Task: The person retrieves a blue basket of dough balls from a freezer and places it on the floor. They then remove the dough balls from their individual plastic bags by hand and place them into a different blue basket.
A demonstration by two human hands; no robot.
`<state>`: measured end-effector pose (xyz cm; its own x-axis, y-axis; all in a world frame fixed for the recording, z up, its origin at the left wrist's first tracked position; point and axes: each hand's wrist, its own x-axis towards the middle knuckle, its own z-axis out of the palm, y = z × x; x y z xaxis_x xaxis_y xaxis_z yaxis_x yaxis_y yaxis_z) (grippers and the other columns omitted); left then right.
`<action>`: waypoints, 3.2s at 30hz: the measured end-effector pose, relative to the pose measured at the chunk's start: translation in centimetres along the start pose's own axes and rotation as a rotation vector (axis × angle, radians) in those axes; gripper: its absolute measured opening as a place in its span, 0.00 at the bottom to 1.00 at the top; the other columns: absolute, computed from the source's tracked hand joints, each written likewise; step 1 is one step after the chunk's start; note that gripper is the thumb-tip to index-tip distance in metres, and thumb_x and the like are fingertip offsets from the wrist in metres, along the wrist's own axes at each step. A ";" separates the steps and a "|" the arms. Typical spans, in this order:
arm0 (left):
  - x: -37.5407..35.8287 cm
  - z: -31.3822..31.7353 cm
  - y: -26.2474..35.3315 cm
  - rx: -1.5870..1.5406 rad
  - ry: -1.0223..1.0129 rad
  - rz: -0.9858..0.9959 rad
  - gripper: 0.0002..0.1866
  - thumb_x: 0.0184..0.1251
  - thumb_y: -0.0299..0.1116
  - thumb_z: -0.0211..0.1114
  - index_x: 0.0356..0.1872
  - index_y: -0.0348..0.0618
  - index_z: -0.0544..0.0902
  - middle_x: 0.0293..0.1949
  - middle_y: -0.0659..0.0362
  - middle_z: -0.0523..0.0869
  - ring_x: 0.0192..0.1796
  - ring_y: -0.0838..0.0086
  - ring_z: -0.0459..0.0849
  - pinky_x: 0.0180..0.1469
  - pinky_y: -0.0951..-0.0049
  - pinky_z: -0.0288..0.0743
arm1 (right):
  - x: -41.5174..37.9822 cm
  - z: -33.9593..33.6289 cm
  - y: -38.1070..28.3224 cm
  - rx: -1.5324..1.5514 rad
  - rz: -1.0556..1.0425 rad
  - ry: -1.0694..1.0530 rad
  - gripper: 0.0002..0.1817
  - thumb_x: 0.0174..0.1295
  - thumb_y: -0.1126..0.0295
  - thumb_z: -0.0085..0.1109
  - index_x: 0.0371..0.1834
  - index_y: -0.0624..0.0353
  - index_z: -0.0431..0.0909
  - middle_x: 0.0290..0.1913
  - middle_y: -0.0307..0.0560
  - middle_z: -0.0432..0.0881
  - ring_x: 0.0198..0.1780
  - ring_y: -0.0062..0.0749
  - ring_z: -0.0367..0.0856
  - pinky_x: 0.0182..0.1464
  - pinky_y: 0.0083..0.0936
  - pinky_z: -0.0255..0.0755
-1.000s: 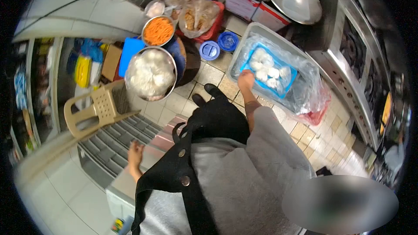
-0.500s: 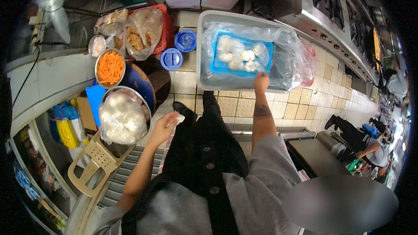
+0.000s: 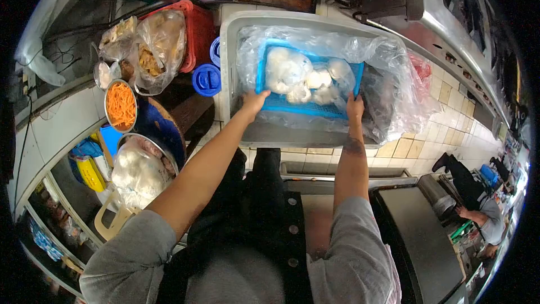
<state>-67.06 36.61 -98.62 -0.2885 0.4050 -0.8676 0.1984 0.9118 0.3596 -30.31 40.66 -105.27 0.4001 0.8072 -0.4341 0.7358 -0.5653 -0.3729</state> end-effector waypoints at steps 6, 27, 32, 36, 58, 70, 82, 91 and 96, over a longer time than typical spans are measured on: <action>0.8 -0.4 -2.0 -0.053 -0.017 0.166 0.29 0.56 0.42 0.63 0.55 0.33 0.72 0.53 0.42 0.79 0.56 0.53 0.77 0.56 0.60 0.70 | -3.9 -3.8 -5.0 0.098 -0.124 0.341 0.21 0.61 0.51 0.58 0.32 0.61 0.76 0.28 0.59 0.80 0.31 0.56 0.78 0.35 0.42 0.70; -35.1 -29.9 -13.7 -0.240 0.145 0.843 0.10 0.50 0.28 0.61 0.35 0.39 0.82 0.31 0.50 0.81 0.33 0.60 0.81 0.38 0.64 0.74 | -35.8 -19.0 -21.3 0.162 -0.567 0.329 0.25 0.65 0.54 0.57 0.21 0.65 0.65 0.19 0.42 0.60 0.25 0.29 0.55 0.28 0.31 0.55; -39.7 -40.1 -21.9 -0.185 0.354 0.921 0.11 0.48 0.27 0.62 0.34 0.37 0.82 0.34 0.49 0.82 0.37 0.58 0.83 0.42 0.63 0.75 | -45.9 -14.7 -28.0 0.228 -0.686 0.204 0.24 0.64 0.56 0.58 0.20 0.63 0.63 0.19 0.38 0.59 0.25 0.25 0.55 0.27 0.30 0.53; -41.8 -45.0 -27.5 -0.364 0.519 0.832 0.10 0.50 0.27 0.62 0.34 0.35 0.82 0.37 0.49 0.84 0.39 0.61 0.84 0.44 0.66 0.75 | -52.1 -10.3 -33.2 0.251 -0.845 0.090 0.27 0.64 0.57 0.57 0.17 0.60 0.56 0.17 0.35 0.53 0.23 0.23 0.51 0.25 0.30 0.50; -47.2 -57.6 -40.4 -0.473 0.941 0.537 0.08 0.53 0.29 0.64 0.31 0.34 0.83 0.28 0.55 0.82 0.30 0.70 0.81 0.35 0.71 0.74 | -64.2 1.1 -51.4 0.312 -1.114 -0.294 0.19 0.61 0.61 0.61 0.22 0.65 0.71 0.17 0.36 0.61 0.22 0.22 0.57 0.25 0.28 0.56; -43.8 -81.7 -61.6 -0.475 0.877 0.315 0.08 0.59 0.30 0.66 0.31 0.35 0.85 0.23 0.63 0.84 0.25 0.83 0.78 0.29 0.77 0.72 | -90.1 19.8 -52.6 0.350 -0.896 -0.362 0.13 0.57 0.63 0.63 0.33 0.63 0.80 0.21 0.49 0.75 0.23 0.34 0.71 0.30 0.29 0.67; -41.0 -88.9 -67.1 -0.226 0.848 0.441 0.08 0.59 0.29 0.67 0.29 0.33 0.84 0.22 0.63 0.83 0.24 0.83 0.76 0.27 0.76 0.70 | -95.3 24.5 -50.7 0.460 -0.760 -0.589 0.18 0.53 0.64 0.67 0.25 0.62 0.67 0.19 0.49 0.69 0.23 0.35 0.69 0.28 0.32 0.64; -27.4 -95.1 -68.4 0.002 0.631 0.519 0.10 0.57 0.34 0.68 0.28 0.35 0.85 0.19 0.60 0.82 0.22 0.79 0.77 0.27 0.73 0.70 | -97.7 28.9 -50.9 0.445 -0.627 -0.393 0.17 0.50 0.65 0.66 0.26 0.62 0.66 0.19 0.51 0.69 0.22 0.44 0.70 0.28 0.34 0.65; -18.1 -99.7 -73.2 0.041 0.603 0.438 0.10 0.58 0.35 0.68 0.28 0.36 0.84 0.20 0.56 0.84 0.22 0.73 0.80 0.28 0.69 0.72 | -99.4 38.4 -53.3 0.467 -0.544 -0.320 0.14 0.51 0.67 0.65 0.30 0.62 0.69 0.23 0.52 0.73 0.27 0.45 0.74 0.31 0.35 0.68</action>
<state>-169.80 -30.66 -75.03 -0.6363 0.7086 -0.3048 0.4448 0.6599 0.6055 -130.30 -15.98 -73.69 -0.1798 0.9431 -0.2798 0.4492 -0.1743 -0.8763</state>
